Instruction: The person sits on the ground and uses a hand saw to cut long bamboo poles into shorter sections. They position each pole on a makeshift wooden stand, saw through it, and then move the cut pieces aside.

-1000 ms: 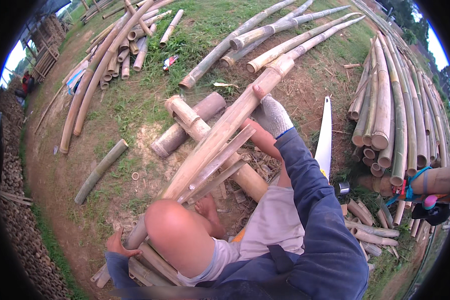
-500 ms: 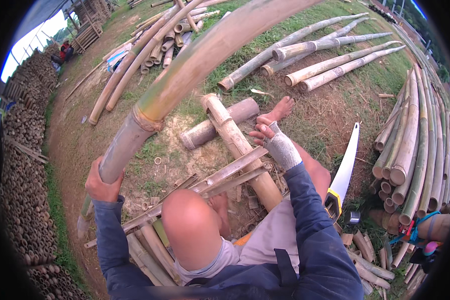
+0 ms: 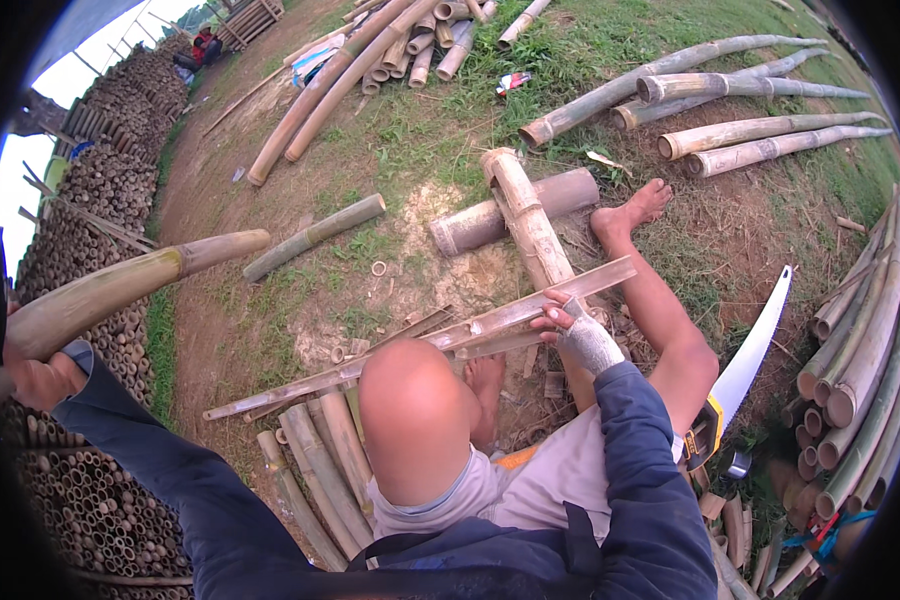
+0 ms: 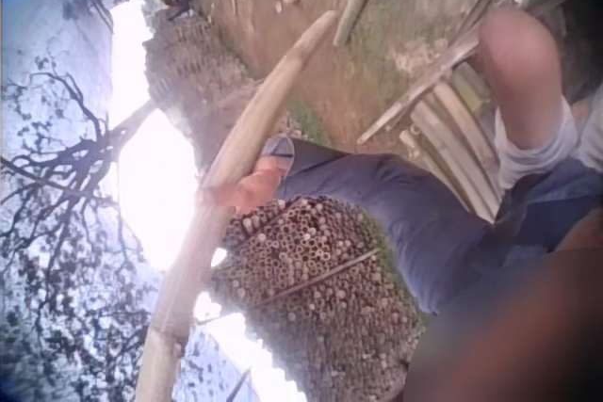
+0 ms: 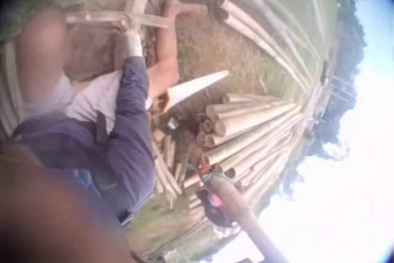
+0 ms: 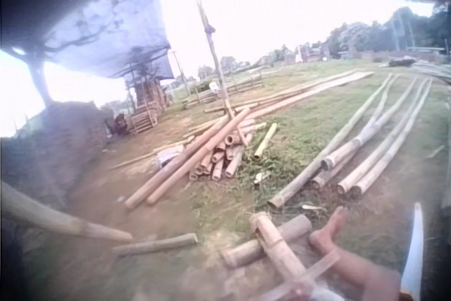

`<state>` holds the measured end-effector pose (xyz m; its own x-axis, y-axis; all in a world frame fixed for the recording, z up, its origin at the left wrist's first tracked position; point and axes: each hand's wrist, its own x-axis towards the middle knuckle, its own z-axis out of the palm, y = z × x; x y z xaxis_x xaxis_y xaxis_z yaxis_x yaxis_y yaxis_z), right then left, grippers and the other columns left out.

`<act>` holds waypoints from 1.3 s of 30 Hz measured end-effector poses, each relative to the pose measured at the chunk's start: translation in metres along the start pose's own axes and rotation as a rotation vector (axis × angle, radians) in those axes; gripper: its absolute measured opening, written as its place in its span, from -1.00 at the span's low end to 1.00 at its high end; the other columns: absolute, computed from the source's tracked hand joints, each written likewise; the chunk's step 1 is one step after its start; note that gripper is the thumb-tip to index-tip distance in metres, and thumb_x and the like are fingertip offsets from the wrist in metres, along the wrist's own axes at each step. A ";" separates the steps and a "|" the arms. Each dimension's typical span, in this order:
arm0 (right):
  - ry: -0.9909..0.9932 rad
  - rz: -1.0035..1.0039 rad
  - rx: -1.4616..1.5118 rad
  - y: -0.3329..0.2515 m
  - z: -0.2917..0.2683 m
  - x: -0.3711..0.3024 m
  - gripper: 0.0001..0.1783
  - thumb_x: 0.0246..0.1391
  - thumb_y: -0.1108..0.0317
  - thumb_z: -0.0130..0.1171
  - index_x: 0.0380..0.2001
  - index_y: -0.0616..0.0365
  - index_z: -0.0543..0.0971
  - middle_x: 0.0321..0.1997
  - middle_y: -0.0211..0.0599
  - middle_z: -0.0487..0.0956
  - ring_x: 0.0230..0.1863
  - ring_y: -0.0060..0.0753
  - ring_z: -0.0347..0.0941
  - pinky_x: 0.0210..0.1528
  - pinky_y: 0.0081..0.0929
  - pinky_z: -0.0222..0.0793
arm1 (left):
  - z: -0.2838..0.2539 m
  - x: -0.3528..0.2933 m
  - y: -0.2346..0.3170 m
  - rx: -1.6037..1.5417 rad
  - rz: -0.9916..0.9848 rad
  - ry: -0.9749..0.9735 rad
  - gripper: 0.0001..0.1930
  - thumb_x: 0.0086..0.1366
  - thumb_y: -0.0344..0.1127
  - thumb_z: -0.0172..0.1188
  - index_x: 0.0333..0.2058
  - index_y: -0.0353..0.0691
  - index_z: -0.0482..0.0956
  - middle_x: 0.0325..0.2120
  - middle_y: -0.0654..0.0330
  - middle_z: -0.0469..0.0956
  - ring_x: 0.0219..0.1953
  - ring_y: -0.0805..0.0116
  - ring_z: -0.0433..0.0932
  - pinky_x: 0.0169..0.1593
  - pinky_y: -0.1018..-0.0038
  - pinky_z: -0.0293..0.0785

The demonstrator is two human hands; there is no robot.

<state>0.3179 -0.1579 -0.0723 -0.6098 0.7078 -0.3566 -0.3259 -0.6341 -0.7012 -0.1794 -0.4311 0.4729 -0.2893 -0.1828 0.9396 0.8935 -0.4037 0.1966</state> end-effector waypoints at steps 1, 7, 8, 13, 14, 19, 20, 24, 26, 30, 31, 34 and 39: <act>0.000 0.000 0.004 -0.001 -0.001 0.001 -0.16 0.30 0.19 0.39 0.53 0.10 0.24 0.35 -0.14 0.41 0.10 -0.26 0.64 0.02 -0.33 0.57 | -0.013 -0.004 0.006 -0.044 -0.026 0.019 -0.59 0.41 -0.18 0.35 -0.03 -0.48 0.62 -0.10 -0.10 0.65 -0.01 0.08 0.66 0.16 0.14 0.60; -0.020 -0.063 -0.235 -0.006 0.018 -0.001 -0.12 0.30 0.03 0.37 0.52 0.11 0.24 0.22 -0.28 0.44 0.17 -0.25 0.60 0.05 -0.27 0.54 | -0.081 -0.090 0.024 -0.093 -0.215 0.339 -0.56 0.44 -0.03 0.27 -0.10 -0.40 0.58 -0.15 -0.10 0.63 0.01 -0.01 0.62 0.19 0.00 0.52; -0.026 -0.092 -0.257 -0.009 0.028 -0.001 -0.11 0.31 0.02 0.36 0.52 0.13 0.23 0.24 -0.27 0.43 0.20 -0.23 0.58 0.09 -0.24 0.53 | -0.089 -0.105 0.018 -0.076 -0.226 0.355 -0.57 0.45 -0.02 0.25 -0.12 -0.38 0.59 -0.15 -0.09 0.62 0.03 -0.01 0.61 0.20 0.01 0.50; -0.126 -0.266 -0.135 -0.055 0.112 0.006 -0.04 0.37 -0.23 0.19 0.54 0.19 0.17 0.34 -0.13 0.34 0.35 -0.07 0.46 0.31 -0.07 0.43 | -0.125 -0.193 -0.029 -0.173 -0.605 0.679 -0.59 0.35 -0.04 0.41 -0.17 -0.31 0.56 -0.17 0.04 0.58 0.01 0.10 0.58 0.19 0.03 0.46; -0.131 -0.306 -0.080 -0.068 0.135 0.010 -0.01 0.37 -0.30 0.14 0.55 0.20 0.16 0.34 -0.11 0.34 0.38 -0.04 0.43 0.35 -0.03 0.40 | -0.129 -0.216 -0.040 -0.224 -0.714 0.657 -0.57 0.33 -0.02 0.44 -0.16 -0.29 0.57 -0.17 0.07 0.58 0.01 0.12 0.58 0.20 0.03 0.46; -0.062 -0.340 0.051 -0.125 0.217 0.031 0.21 0.24 -0.57 0.05 0.55 0.25 0.11 0.44 -0.02 0.22 0.48 0.13 0.30 0.41 0.11 0.37 | -0.108 -0.324 -0.087 -0.213 -1.127 0.758 -0.45 0.26 0.10 0.49 0.03 -0.08 0.48 -0.22 0.17 0.62 -0.05 0.18 0.62 0.19 -0.01 0.51; -0.030 -0.344 0.047 -0.130 0.222 0.030 0.22 0.22 -0.57 0.09 0.53 0.25 0.11 0.37 -0.07 0.28 0.46 0.07 0.30 0.42 0.11 0.33 | -0.103 -0.340 -0.091 -0.234 -1.253 0.759 -0.48 0.26 0.08 0.51 -0.01 -0.07 0.51 -0.23 0.19 0.64 -0.07 0.22 0.64 0.14 0.05 0.56; 0.112 -0.427 0.159 -0.134 0.212 0.025 -0.01 0.16 -0.39 0.37 0.35 0.07 0.28 0.38 -0.16 0.33 0.31 -0.14 0.36 0.26 0.01 0.40 | -0.086 -0.402 -0.121 -0.404 -1.481 0.717 -0.57 0.26 0.05 0.51 -0.12 -0.04 0.53 -0.27 0.23 0.66 -0.20 0.30 0.68 0.01 0.24 0.69; 0.213 -0.429 0.128 -0.130 0.194 0.024 -0.04 0.18 -0.29 0.41 0.38 0.06 0.24 0.35 -0.18 0.38 0.30 -0.14 0.37 0.24 -0.02 0.42 | -0.083 -0.429 -0.149 -0.543 -1.677 0.712 -0.55 0.23 0.09 0.53 -0.17 -0.01 0.51 -0.33 0.24 0.64 -0.23 0.28 0.69 -0.03 0.21 0.71; 0.116 -0.252 0.065 -0.123 0.161 0.059 -0.01 0.20 -0.29 0.39 0.40 0.19 0.29 0.40 -0.04 0.37 0.40 -0.08 0.32 0.43 -0.04 0.32 | -0.074 -0.493 -0.189 -0.228 -1.694 0.787 -0.41 0.18 0.11 0.57 0.00 -0.07 0.50 -0.21 0.21 0.62 -0.23 0.26 0.68 -0.17 0.25 0.71; 0.018 -0.174 0.069 -0.120 0.153 0.073 -0.08 0.15 -0.27 0.44 0.31 0.17 0.42 0.34 -0.12 0.47 0.37 -0.15 0.39 0.35 -0.11 0.42 | -0.073 -0.505 -0.201 -0.130 -1.736 0.741 -0.34 0.17 0.12 0.58 0.06 -0.11 0.50 -0.14 0.20 0.62 -0.18 0.28 0.68 -0.16 0.27 0.71; 0.129 -0.048 0.115 -0.090 0.130 0.121 -0.09 0.20 -0.24 0.41 0.36 0.18 0.39 0.35 -0.14 0.47 0.38 -0.14 0.38 0.36 -0.11 0.40 | -0.086 -0.536 -0.237 0.122 -1.795 0.659 -0.25 0.16 0.14 0.59 0.14 -0.19 0.48 -0.12 0.18 0.62 -0.15 0.25 0.68 -0.12 0.23 0.71; 0.013 0.256 0.044 -0.049 0.108 0.157 -0.14 0.27 -0.06 0.40 0.41 0.27 0.34 0.48 -0.04 0.32 0.46 0.10 0.34 0.33 -0.11 0.47 | -0.141 -0.573 -0.270 0.267 -1.890 0.257 0.10 0.05 0.23 0.60 0.33 -0.45 0.31 0.21 -0.12 0.51 0.15 0.09 0.60 0.09 0.16 0.61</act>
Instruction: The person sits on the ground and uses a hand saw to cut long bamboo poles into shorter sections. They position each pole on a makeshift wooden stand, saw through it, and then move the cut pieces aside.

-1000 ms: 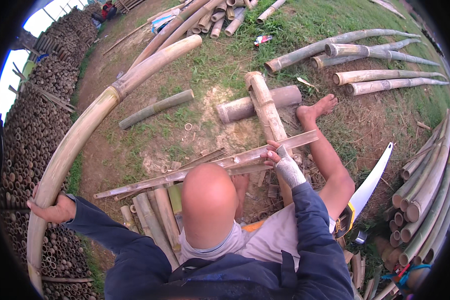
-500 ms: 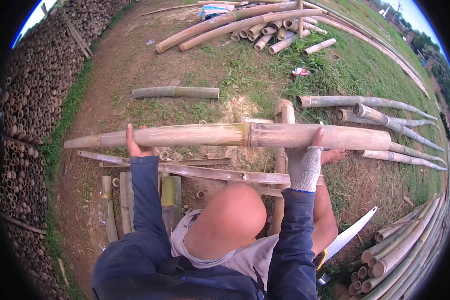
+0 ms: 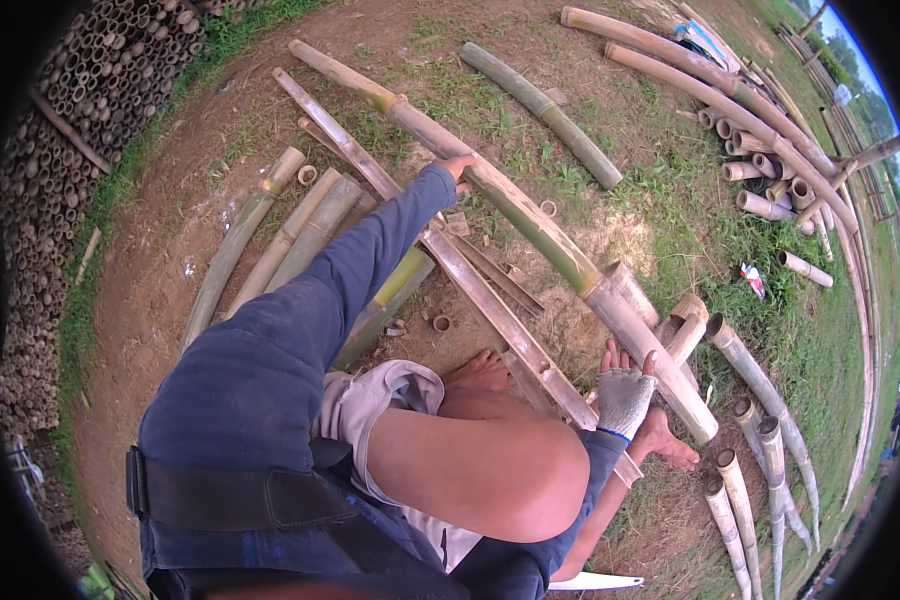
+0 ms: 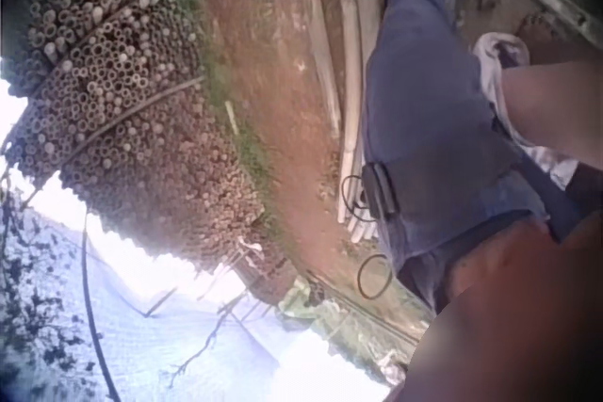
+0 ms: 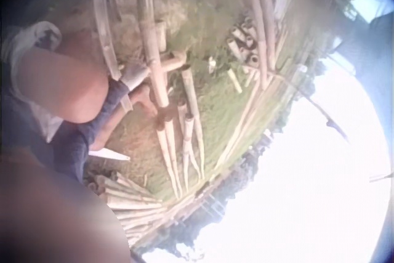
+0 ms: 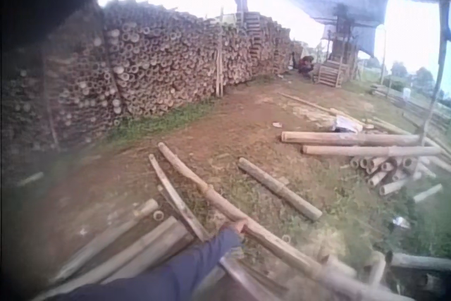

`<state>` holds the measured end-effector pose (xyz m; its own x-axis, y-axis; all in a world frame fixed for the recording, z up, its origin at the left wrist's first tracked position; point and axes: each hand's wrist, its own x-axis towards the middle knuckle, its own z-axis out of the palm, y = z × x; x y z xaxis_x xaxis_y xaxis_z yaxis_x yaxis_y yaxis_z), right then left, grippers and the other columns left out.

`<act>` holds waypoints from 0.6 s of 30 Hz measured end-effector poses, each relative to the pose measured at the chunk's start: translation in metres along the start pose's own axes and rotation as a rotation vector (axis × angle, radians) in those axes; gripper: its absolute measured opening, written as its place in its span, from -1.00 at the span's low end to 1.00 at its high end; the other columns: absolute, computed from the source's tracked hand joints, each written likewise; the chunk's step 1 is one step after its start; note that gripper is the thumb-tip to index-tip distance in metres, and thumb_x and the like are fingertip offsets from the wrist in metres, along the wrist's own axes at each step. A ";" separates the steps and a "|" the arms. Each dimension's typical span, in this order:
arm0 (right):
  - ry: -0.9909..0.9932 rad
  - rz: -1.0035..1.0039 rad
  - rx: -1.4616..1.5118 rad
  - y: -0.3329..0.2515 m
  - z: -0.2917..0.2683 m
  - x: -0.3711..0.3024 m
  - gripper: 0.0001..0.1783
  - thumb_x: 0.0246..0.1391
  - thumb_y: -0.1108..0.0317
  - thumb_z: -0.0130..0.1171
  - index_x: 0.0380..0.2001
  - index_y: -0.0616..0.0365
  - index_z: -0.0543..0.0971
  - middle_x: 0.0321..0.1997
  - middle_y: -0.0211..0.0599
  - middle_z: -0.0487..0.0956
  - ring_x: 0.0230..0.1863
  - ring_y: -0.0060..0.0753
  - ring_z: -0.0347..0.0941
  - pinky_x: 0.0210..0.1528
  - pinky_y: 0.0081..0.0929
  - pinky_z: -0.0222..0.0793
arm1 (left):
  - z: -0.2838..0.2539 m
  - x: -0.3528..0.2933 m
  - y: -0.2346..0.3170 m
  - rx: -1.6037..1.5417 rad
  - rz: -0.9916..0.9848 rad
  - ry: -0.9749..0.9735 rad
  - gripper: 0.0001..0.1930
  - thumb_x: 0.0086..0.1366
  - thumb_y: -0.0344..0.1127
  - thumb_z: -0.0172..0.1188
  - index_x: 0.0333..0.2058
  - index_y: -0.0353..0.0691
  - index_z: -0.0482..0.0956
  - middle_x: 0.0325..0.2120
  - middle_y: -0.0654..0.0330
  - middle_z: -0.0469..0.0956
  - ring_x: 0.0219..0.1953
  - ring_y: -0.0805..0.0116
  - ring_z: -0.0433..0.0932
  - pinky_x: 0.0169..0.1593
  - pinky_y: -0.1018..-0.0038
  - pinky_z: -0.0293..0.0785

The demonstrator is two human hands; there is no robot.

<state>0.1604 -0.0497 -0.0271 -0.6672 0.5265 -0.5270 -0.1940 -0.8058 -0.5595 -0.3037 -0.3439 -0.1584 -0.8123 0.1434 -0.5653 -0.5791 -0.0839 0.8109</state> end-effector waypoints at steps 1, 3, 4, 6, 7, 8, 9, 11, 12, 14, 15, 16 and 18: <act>0.051 -0.026 -0.059 0.008 -0.003 0.002 -0.15 0.29 -0.03 0.39 0.42 0.28 0.31 0.49 -0.02 0.29 0.45 0.14 0.35 0.32 -0.10 0.48 | -0.004 0.003 -0.004 0.127 -0.046 0.003 0.12 0.06 0.21 0.60 0.36 -0.48 0.28 0.26 -0.17 0.49 0.20 0.05 0.57 0.16 0.16 0.60; 0.122 -0.070 -0.150 0.025 -0.010 -0.002 -0.17 0.32 0.06 0.37 0.44 0.28 0.27 0.50 -0.01 0.27 0.41 0.19 0.41 0.29 -0.10 0.51 | -0.008 -0.013 -0.021 0.415 0.164 0.267 0.16 0.09 0.23 0.57 0.39 -0.52 0.21 0.26 -0.25 0.49 0.24 -0.03 0.56 0.33 0.17 0.46; 0.135 -0.095 -0.185 0.034 -0.011 -0.002 -0.18 0.34 0.10 0.36 0.45 0.28 0.25 0.49 -0.01 0.27 0.37 0.19 0.45 0.27 -0.10 0.52 | -0.011 -0.028 -0.028 0.477 0.314 0.258 0.17 0.09 0.25 0.55 0.39 -0.53 0.20 0.25 -0.27 0.49 0.25 -0.03 0.55 0.36 0.15 0.43; 0.214 -0.143 -0.312 0.047 -0.013 -0.010 -0.24 0.38 0.24 0.32 0.49 0.17 0.22 0.45 -0.05 0.30 0.25 0.16 0.57 0.21 -0.12 0.58 | -0.025 -0.071 -0.044 0.629 0.385 0.058 0.16 0.09 0.41 0.46 0.38 -0.43 0.28 0.20 -0.15 0.57 0.24 -0.06 0.56 0.40 0.09 0.34; 0.193 -0.167 -0.386 0.052 -0.013 -0.015 -0.28 0.41 0.24 0.29 0.50 0.11 0.25 0.42 -0.10 0.33 0.17 0.13 0.62 0.20 -0.13 0.59 | -0.035 -0.091 -0.043 0.857 0.477 -0.112 0.12 0.07 0.45 0.47 0.33 -0.36 0.36 0.12 -0.10 0.60 0.18 -0.04 0.58 0.33 0.10 0.39; 0.140 -0.206 -0.537 0.057 -0.011 -0.021 -0.30 0.43 0.25 0.26 0.50 0.14 0.23 0.38 -0.09 0.38 0.19 0.03 0.61 0.21 -0.19 0.57 | -0.046 -0.108 -0.041 1.087 0.571 -0.284 0.07 0.05 0.48 0.47 0.28 -0.30 0.43 0.04 -0.04 0.63 0.11 -0.02 0.61 0.27 0.11 0.44; 0.131 -0.237 -0.689 0.060 -0.010 -0.029 -0.31 0.46 0.25 0.22 0.50 0.18 0.22 0.34 -0.07 0.44 0.20 -0.06 0.60 0.21 -0.24 0.55 | -0.053 -0.124 -0.042 1.302 0.689 -0.447 0.03 0.03 0.51 0.47 0.24 -0.23 0.50 -0.04 0.01 0.67 0.05 0.00 0.64 0.20 0.11 0.49; 0.104 -0.335 -0.958 0.068 -0.007 -0.049 -0.32 0.42 0.29 0.27 0.48 0.17 0.27 0.31 -0.02 0.47 0.21 -0.05 0.57 0.23 -0.21 0.51 | -0.063 -0.151 -0.045 1.517 0.876 -0.636 -0.01 -0.03 0.61 0.40 0.12 -0.13 0.59 -0.09 0.08 0.68 0.03 0.02 0.63 0.15 0.11 0.47; 0.011 -0.458 -1.088 0.072 -0.008 -0.058 -0.33 0.40 0.31 0.29 0.47 0.16 0.30 0.30 0.01 0.49 0.22 -0.04 0.56 0.24 -0.19 0.49 | -0.067 -0.158 -0.043 1.637 0.952 -0.739 -0.03 -0.06 0.66 0.37 0.06 -0.07 0.64 -0.11 0.11 0.69 0.02 0.03 0.63 0.12 0.10 0.46; -0.136 -0.602 -1.572 0.079 -0.014 -0.072 -0.29 0.31 0.34 0.36 0.44 0.16 0.34 0.24 0.06 0.52 0.22 0.05 0.53 0.25 -0.10 0.45 | -0.071 -0.163 -0.038 1.689 1.020 -0.797 0.03 -0.11 0.71 0.33 0.08 -0.08 0.65 -0.07 0.08 0.70 0.07 0.01 0.63 0.18 0.08 0.44; -0.295 -0.704 -1.811 0.082 -0.019 -0.076 -0.27 0.26 0.35 0.40 0.43 0.16 0.36 0.20 0.09 0.54 0.22 0.09 0.52 0.26 -0.06 0.43 | -0.071 -0.163 -0.034 1.739 1.046 -0.818 0.06 -0.13 0.73 0.31 0.09 -0.08 0.66 -0.05 0.06 0.70 0.10 0.00 0.62 0.21 0.07 0.43; -0.388 -0.660 -2.076 0.082 -0.026 -0.076 -0.25 0.15 0.31 0.44 0.39 0.13 0.42 0.14 0.08 0.56 0.17 0.15 0.52 0.27 0.04 0.39 | -0.072 -0.163 -0.032 1.716 1.100 -0.825 -0.20 0.00 0.52 0.43 -0.05 -0.06 0.61 -0.21 0.16 0.66 -0.03 0.07 0.64 0.06 0.11 0.44; -0.533 -0.806 -2.192 0.077 -0.039 -0.075 -0.24 0.10 0.29 0.42 0.38 0.09 0.45 0.15 0.04 0.56 0.17 0.12 0.53 0.24 0.05 0.40 | -0.070 -0.163 -0.024 1.609 1.185 -0.781 -0.27 0.03 0.34 0.52 -0.01 -0.06 0.57 -0.21 0.16 0.66 -0.02 0.06 0.63 0.05 0.12 0.45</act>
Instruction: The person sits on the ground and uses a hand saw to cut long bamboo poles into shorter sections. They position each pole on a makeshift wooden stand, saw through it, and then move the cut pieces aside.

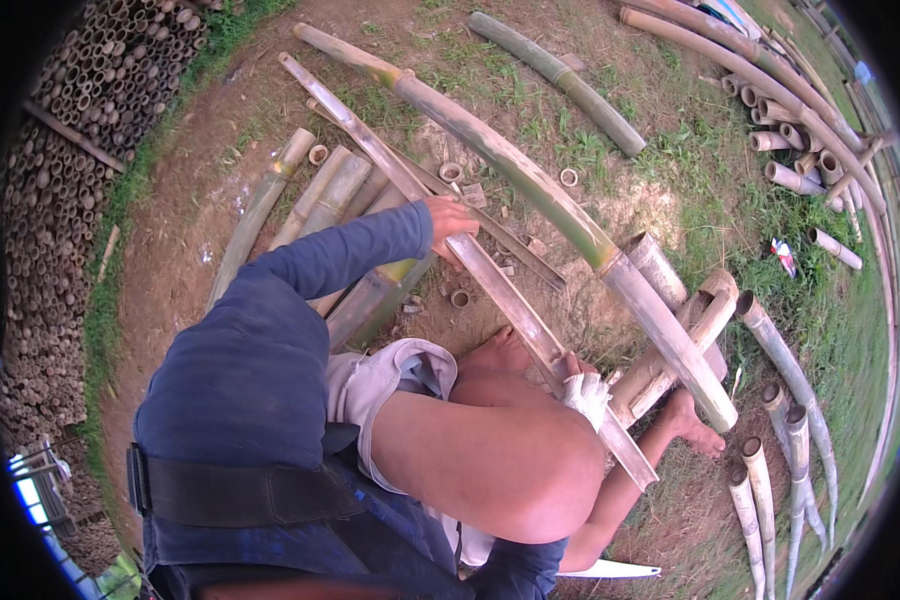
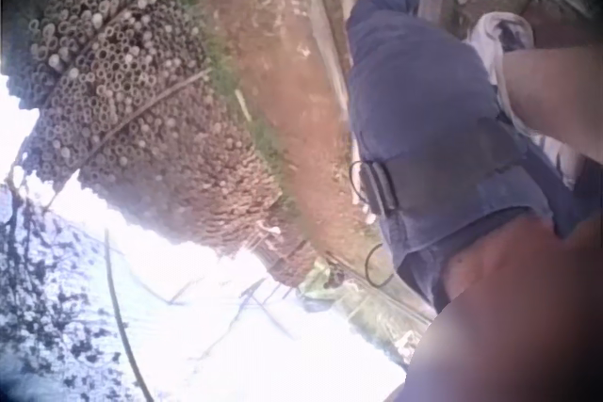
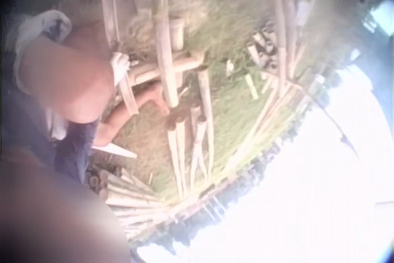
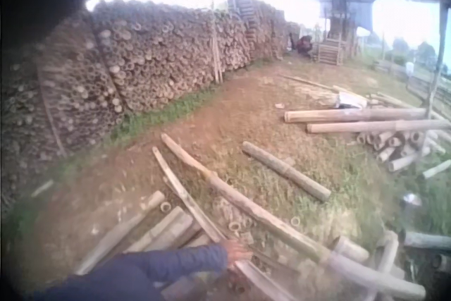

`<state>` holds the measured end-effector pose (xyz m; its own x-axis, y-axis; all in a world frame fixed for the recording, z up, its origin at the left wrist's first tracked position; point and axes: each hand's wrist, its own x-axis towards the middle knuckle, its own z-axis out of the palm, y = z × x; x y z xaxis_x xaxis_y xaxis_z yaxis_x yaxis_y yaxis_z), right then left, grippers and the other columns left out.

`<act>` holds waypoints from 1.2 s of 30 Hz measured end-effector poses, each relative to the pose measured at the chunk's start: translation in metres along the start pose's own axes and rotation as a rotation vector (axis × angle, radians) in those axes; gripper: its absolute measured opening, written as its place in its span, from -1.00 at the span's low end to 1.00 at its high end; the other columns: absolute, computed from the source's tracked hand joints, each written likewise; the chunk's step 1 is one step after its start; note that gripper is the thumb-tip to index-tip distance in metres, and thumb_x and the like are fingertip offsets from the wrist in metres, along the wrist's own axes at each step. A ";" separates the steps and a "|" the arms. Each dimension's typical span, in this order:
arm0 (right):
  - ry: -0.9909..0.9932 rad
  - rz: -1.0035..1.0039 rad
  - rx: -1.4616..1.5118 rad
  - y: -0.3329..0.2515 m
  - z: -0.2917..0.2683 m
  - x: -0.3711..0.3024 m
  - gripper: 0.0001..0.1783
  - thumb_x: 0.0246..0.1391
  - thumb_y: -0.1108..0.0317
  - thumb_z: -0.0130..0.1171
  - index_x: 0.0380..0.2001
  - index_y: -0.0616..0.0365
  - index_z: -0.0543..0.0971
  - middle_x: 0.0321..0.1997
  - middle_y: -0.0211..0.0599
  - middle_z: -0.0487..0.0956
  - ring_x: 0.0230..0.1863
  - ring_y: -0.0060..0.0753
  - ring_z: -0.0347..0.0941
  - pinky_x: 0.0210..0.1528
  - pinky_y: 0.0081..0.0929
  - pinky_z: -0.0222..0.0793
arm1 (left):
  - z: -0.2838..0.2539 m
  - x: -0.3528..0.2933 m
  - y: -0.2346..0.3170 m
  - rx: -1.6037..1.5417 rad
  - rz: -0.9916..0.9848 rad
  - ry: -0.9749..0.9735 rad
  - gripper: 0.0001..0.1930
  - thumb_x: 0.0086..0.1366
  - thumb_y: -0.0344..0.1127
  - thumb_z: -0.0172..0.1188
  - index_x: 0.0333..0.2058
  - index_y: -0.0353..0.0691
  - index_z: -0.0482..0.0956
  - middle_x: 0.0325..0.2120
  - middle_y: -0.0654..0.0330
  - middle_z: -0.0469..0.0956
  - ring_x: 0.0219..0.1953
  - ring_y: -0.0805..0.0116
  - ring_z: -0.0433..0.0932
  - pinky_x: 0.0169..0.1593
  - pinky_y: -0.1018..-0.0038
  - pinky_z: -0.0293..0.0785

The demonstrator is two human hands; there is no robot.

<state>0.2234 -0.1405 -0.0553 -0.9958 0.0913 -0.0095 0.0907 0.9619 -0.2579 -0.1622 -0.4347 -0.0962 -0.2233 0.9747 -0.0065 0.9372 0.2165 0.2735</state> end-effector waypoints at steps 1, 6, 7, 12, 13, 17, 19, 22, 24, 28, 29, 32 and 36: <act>-0.054 -0.014 -0.063 0.007 0.001 -0.001 -0.24 0.08 0.28 0.41 0.38 0.08 0.46 0.15 0.01 0.57 0.16 0.11 0.53 0.23 0.06 0.40 | -0.005 0.000 -0.001 -0.001 -0.022 0.000 -0.30 0.04 0.24 0.56 0.02 -0.05 0.56 -0.22 0.15 0.65 -0.02 0.05 0.63 0.04 0.13 0.46; 0.240 -0.030 -0.444 0.025 -0.043 -0.024 -0.24 0.22 0.10 0.29 0.46 0.00 0.40 0.15 0.09 0.58 0.08 0.16 0.55 0.05 0.12 0.50 | -0.047 0.000 -0.022 0.096 0.000 0.233 -0.44 0.02 -0.12 0.58 -0.02 0.00 0.53 -0.05 0.25 0.54 -0.02 0.13 0.64 0.07 0.15 0.61; 0.184 0.065 -0.447 0.023 -0.054 -0.026 -0.29 0.24 0.12 0.28 0.44 -0.05 0.45 0.13 0.09 0.58 0.06 0.16 0.55 0.00 0.08 0.51 | -0.056 0.000 -0.029 0.143 -0.023 0.225 -0.46 0.04 -0.13 0.56 -0.02 0.02 0.54 -0.07 0.27 0.54 -0.03 0.16 0.64 0.04 0.16 0.63; 0.130 -0.045 -0.127 0.003 -0.102 0.015 -0.32 0.10 0.41 0.44 0.33 0.03 0.56 -0.09 -0.01 0.58 -0.13 0.08 0.55 -0.11 -0.11 0.49 | -0.095 -0.006 -0.070 0.338 -0.131 0.283 -0.59 0.11 -0.16 0.48 -0.05 0.09 0.61 -0.18 0.34 0.61 -0.05 0.25 0.66 -0.07 0.23 0.68; 0.072 0.009 0.090 -0.001 -0.109 0.028 -0.34 0.11 0.39 0.45 0.32 0.04 0.56 -0.11 -0.01 0.58 -0.13 0.09 0.57 -0.12 -0.11 0.50 | -0.100 -0.007 -0.075 0.375 -0.180 0.240 -0.61 0.12 -0.15 0.48 -0.06 0.09 0.62 -0.19 0.34 0.63 -0.06 0.25 0.66 -0.07 0.24 0.68; -0.072 0.040 0.539 -0.004 -0.136 0.068 -0.38 0.13 0.38 0.50 0.26 0.13 0.57 -0.15 -0.10 0.62 -0.16 -0.06 0.65 -0.11 -0.11 0.55 | -0.114 -0.003 -0.093 0.426 -0.166 0.214 -0.59 0.10 -0.20 0.49 -0.05 0.06 0.60 -0.20 0.31 0.66 -0.08 0.17 0.67 0.08 0.17 0.56; -0.069 -0.105 0.526 0.001 -0.148 0.078 -0.35 0.12 0.42 0.51 0.28 0.17 0.55 -0.14 -0.18 0.64 -0.18 -0.20 0.65 -0.14 -0.19 0.58 | -0.115 0.002 -0.096 0.339 -0.207 0.171 -0.54 0.07 -0.25 0.49 -0.03 0.04 0.56 -0.18 0.27 0.66 -0.06 0.14 0.65 0.11 0.15 0.49; -0.351 0.356 0.967 0.007 -0.159 0.079 -0.30 0.12 0.50 0.50 0.32 0.24 0.49 -0.15 -0.29 0.63 -0.38 -0.44 0.59 -0.35 -0.47 0.55 | -0.110 0.008 -0.093 0.272 -0.203 0.134 -0.46 0.04 -0.32 0.50 0.01 0.02 0.50 -0.12 0.24 0.65 0.00 0.13 0.62 0.13 0.14 0.43; -0.368 0.265 0.946 0.009 -0.167 0.078 -0.31 0.13 0.52 0.49 0.32 0.23 0.48 -0.20 -0.32 0.64 -0.50 -0.51 0.55 -0.44 -0.51 0.52 | -0.104 0.012 -0.088 0.251 -0.189 0.140 -0.42 0.03 -0.35 0.50 0.04 0.03 0.47 -0.09 0.23 0.64 0.04 0.13 0.59 0.14 0.12 0.41; -0.434 0.498 0.995 0.010 -0.179 0.084 -0.28 0.06 0.40 0.56 0.29 0.18 0.52 -0.23 -0.28 0.62 -0.39 -0.34 0.61 -0.33 -0.37 0.57 | -0.094 0.020 -0.080 0.232 -0.197 0.132 -0.38 0.03 -0.40 0.47 0.09 0.03 0.45 -0.04 0.22 0.62 0.09 0.11 0.56 0.17 0.10 0.39; -0.291 0.262 0.740 0.009 -0.178 0.086 -0.25 0.02 0.36 0.59 0.28 0.16 0.52 -0.20 -0.23 0.61 -0.31 -0.25 0.62 -0.26 -0.31 0.58 | -0.093 0.023 -0.080 0.224 -0.200 0.115 -0.38 0.03 -0.40 0.47 0.10 0.02 0.45 -0.03 0.22 0.62 0.09 0.10 0.56 0.17 0.10 0.39; -0.032 0.027 0.040 0.008 -0.166 0.085 -0.11 -0.18 0.20 0.66 0.28 0.08 0.53 -0.05 -0.03 0.54 0.03 0.14 0.54 0.03 -0.06 0.53 | -0.091 0.035 -0.086 0.135 -0.193 0.130 -0.35 0.01 -0.44 0.45 0.11 0.02 0.44 -0.04 0.18 0.62 0.10 0.01 0.55 0.17 0.08 0.38; 0.217 0.081 -0.229 0.027 -0.127 0.083 -0.30 -0.03 0.40 0.38 0.27 -0.06 0.53 -0.11 -0.10 0.50 -0.06 0.08 0.45 0.02 -0.01 0.42 | -0.083 0.065 -0.110 -0.030 -0.081 0.239 -0.38 -0.04 -0.51 0.48 0.03 0.00 0.48 -0.17 0.04 0.63 0.02 -0.13 0.56 0.11 0.06 0.43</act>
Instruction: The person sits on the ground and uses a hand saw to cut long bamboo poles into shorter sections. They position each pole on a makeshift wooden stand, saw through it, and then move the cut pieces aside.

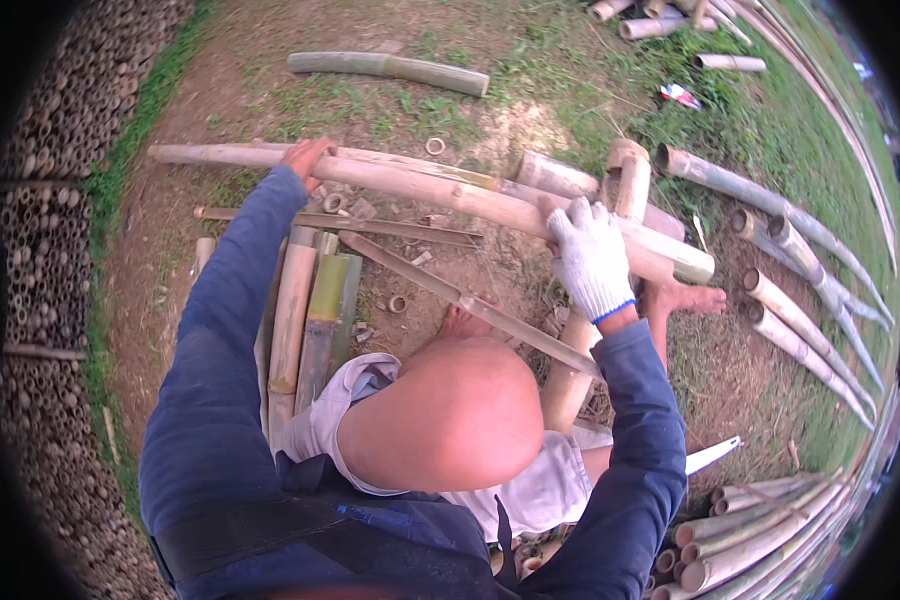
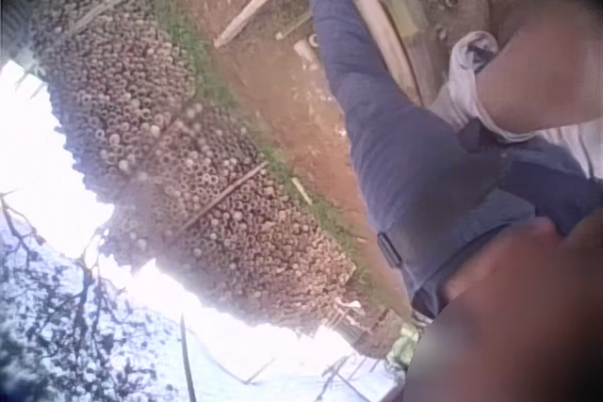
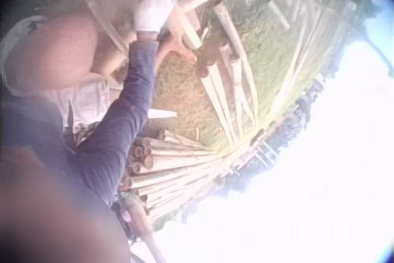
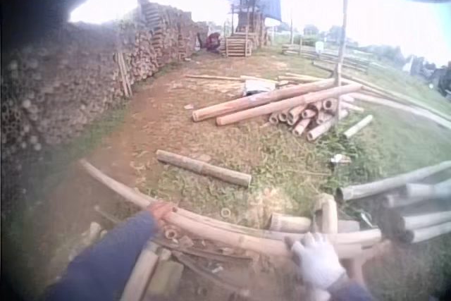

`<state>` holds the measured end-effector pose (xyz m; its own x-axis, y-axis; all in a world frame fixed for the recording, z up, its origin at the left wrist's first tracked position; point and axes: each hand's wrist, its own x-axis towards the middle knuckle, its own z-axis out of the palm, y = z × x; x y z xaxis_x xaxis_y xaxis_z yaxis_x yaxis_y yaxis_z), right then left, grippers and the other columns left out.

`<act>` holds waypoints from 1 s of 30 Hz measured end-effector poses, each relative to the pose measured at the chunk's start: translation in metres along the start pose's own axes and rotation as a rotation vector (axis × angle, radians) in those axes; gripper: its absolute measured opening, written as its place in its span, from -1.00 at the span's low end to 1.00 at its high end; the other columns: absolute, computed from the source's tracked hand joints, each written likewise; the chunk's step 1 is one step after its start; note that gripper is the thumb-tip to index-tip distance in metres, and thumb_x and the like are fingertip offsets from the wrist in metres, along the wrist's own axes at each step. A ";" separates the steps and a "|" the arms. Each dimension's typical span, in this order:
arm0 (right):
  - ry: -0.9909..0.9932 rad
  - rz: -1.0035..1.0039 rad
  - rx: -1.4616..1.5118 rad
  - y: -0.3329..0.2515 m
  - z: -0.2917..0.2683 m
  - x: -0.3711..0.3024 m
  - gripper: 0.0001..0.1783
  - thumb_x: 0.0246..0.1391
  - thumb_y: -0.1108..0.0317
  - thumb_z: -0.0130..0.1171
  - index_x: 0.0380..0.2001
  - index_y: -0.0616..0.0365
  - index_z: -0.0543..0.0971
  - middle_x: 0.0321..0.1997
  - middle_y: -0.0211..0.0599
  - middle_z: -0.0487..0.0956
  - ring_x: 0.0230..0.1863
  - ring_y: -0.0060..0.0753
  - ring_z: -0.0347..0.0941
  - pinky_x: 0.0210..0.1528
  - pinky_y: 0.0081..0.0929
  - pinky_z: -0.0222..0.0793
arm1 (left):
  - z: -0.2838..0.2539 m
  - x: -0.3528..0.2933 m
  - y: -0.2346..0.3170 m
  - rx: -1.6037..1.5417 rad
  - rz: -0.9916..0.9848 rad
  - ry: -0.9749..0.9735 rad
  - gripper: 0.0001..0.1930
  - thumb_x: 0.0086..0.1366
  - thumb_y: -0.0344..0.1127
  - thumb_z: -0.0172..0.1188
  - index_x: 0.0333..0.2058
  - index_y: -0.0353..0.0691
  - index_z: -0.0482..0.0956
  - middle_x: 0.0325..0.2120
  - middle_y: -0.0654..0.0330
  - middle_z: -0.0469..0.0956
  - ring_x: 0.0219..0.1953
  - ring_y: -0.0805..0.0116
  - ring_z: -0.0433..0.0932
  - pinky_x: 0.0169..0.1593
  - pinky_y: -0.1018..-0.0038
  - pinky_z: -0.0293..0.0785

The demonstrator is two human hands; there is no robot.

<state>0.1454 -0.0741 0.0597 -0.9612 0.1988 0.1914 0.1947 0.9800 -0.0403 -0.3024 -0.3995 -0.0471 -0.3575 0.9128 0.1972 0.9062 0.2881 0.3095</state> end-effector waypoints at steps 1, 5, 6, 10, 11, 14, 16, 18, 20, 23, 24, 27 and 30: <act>0.080 0.000 0.021 0.011 0.010 0.001 -0.33 0.02 0.37 0.36 0.27 -0.07 0.53 -0.10 -0.11 0.50 -0.05 0.07 0.45 0.01 -0.02 0.41 | 0.005 0.008 -0.004 -0.065 0.041 0.037 -0.34 -0.09 -0.51 0.53 0.03 0.02 0.50 -0.17 0.05 0.62 -0.02 -0.10 0.56 0.11 0.08 0.45; 0.018 0.039 0.163 0.042 0.043 0.007 -0.42 0.01 0.28 0.44 0.16 -0.11 0.62 -0.09 -0.19 0.57 0.07 0.03 0.49 0.10 -0.02 0.40 | 0.020 0.027 -0.010 -0.035 -0.036 -0.068 -0.21 -0.28 -0.41 0.73 0.05 0.09 0.67 -0.13 0.16 0.58 0.06 0.00 0.56 0.20 0.16 0.51; 0.037 0.040 0.133 0.047 0.047 0.009 -0.46 -0.01 0.25 0.45 0.12 -0.11 0.64 -0.09 -0.19 0.57 0.07 0.04 0.49 0.11 -0.02 0.40 | 0.022 0.030 -0.011 -0.023 -0.085 -0.098 -0.21 -0.28 -0.36 0.75 0.07 0.11 0.69 -0.12 0.16 0.58 0.07 0.01 0.56 0.21 0.18 0.51; 0.037 0.082 0.036 0.057 0.055 0.018 -0.53 -0.04 0.15 0.49 -0.01 -0.11 0.66 -0.08 -0.20 0.58 0.07 0.07 0.49 0.13 0.03 0.38 | 0.035 0.045 -0.010 -0.033 0.005 -0.069 -0.25 -0.20 -0.19 0.75 0.09 0.07 0.72 -0.04 0.12 0.62 0.09 0.01 0.58 0.25 0.16 0.50; 0.048 0.084 0.051 0.059 0.055 0.018 -0.51 -0.05 0.10 0.51 -0.02 -0.11 0.67 -0.08 -0.19 0.58 0.07 0.07 0.49 0.14 0.04 0.37 | 0.039 0.049 -0.005 -0.070 0.010 -0.101 -0.27 -0.16 -0.14 0.73 0.09 0.04 0.72 -0.01 0.10 0.63 0.11 0.00 0.59 0.25 0.15 0.50; 0.022 0.131 0.072 0.065 0.053 0.013 -0.43 -0.11 -0.03 0.55 -0.02 -0.11 0.67 -0.07 -0.18 0.58 0.08 0.09 0.47 0.16 0.07 0.36 | 0.050 0.062 0.021 -0.039 0.021 -0.154 -0.26 -0.09 0.03 0.69 0.12 0.00 0.71 0.04 0.07 0.67 0.14 -0.01 0.60 0.27 0.14 0.48; 0.020 0.189 0.040 0.069 0.052 0.006 -0.36 -0.17 -0.11 0.57 0.00 -0.11 0.67 -0.05 -0.17 0.58 0.10 0.10 0.46 0.18 0.08 0.35 | 0.060 0.068 0.049 0.078 -0.009 -0.188 -0.19 -0.05 0.22 0.62 0.17 0.00 0.67 0.07 0.07 0.69 0.17 -0.01 0.61 0.36 0.09 0.39; 0.112 0.222 -0.014 0.070 0.051 -0.005 -0.28 -0.19 -0.16 0.57 0.05 -0.09 0.66 -0.02 -0.17 0.57 0.12 0.11 0.45 0.21 0.08 0.34 | 0.071 0.078 0.079 0.074 0.057 -0.151 -0.17 -0.03 0.28 0.58 0.20 0.03 0.64 0.09 0.07 0.68 0.20 -0.01 0.60 0.41 0.01 0.31; 0.211 0.280 -0.032 0.068 0.046 -0.026 -0.23 -0.16 -0.14 0.57 0.13 -0.08 0.63 0.04 -0.15 0.56 0.19 0.15 0.42 0.26 0.10 0.33 | 0.084 0.091 0.110 0.074 0.144 -0.081 -0.14 -0.02 0.34 0.54 0.22 0.04 0.62 0.11 0.07 0.67 0.22 0.00 0.58 0.46 -0.03 0.24; 0.342 0.423 0.001 0.060 0.024 -0.085 -0.16 -0.05 -0.04 0.57 0.29 -0.04 0.53 0.18 -0.10 0.54 0.37 0.24 0.35 0.36 0.16 0.31 | 0.104 0.113 0.156 0.080 0.265 0.015 -0.12 0.01 0.40 0.49 0.24 0.04 0.61 0.12 0.06 0.66 0.27 0.03 0.54 0.50 -0.06 0.17; 0.385 0.496 0.002 0.055 0.012 -0.118 -0.17 -0.01 0.06 0.55 0.32 -0.01 0.50 0.23 -0.07 0.53 0.40 0.23 0.34 0.39 0.13 0.30 | 0.109 0.120 0.172 0.072 0.286 0.021 -0.14 0.05 0.41 0.47 0.24 0.04 0.60 0.12 0.05 0.66 0.30 0.03 0.52 0.51 -0.06 0.15; 0.506 0.830 -0.094 0.026 -0.029 -0.255 -0.23 0.09 0.28 0.50 0.36 0.05 0.46 0.25 0.06 0.51 0.36 0.17 0.40 0.38 0.03 0.33 | 0.123 0.137 0.221 0.066 0.341 0.017 -0.14 0.12 0.46 0.39 0.27 0.04 0.57 0.14 0.02 0.65 0.34 0.03 0.48 0.53 -0.06 0.11; 0.571 1.379 -0.170 -0.018 -0.045 -0.395 -0.38 0.27 0.30 0.36 0.35 0.13 0.47 0.09 0.03 0.55 0.01 0.05 0.52 0.12 -0.05 0.45 | 0.129 0.156 0.272 0.053 0.321 -0.118 -0.11 0.16 0.50 0.32 0.30 0.04 0.53 0.16 0.00 0.63 0.34 0.01 0.48 0.54 -0.06 0.11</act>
<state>0.5306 -0.1708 0.0285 0.1865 0.8750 0.4467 0.9167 0.0086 -0.3995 -0.0825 -0.1414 -0.0517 -0.0269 0.9856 0.1672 0.9798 -0.0071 0.1998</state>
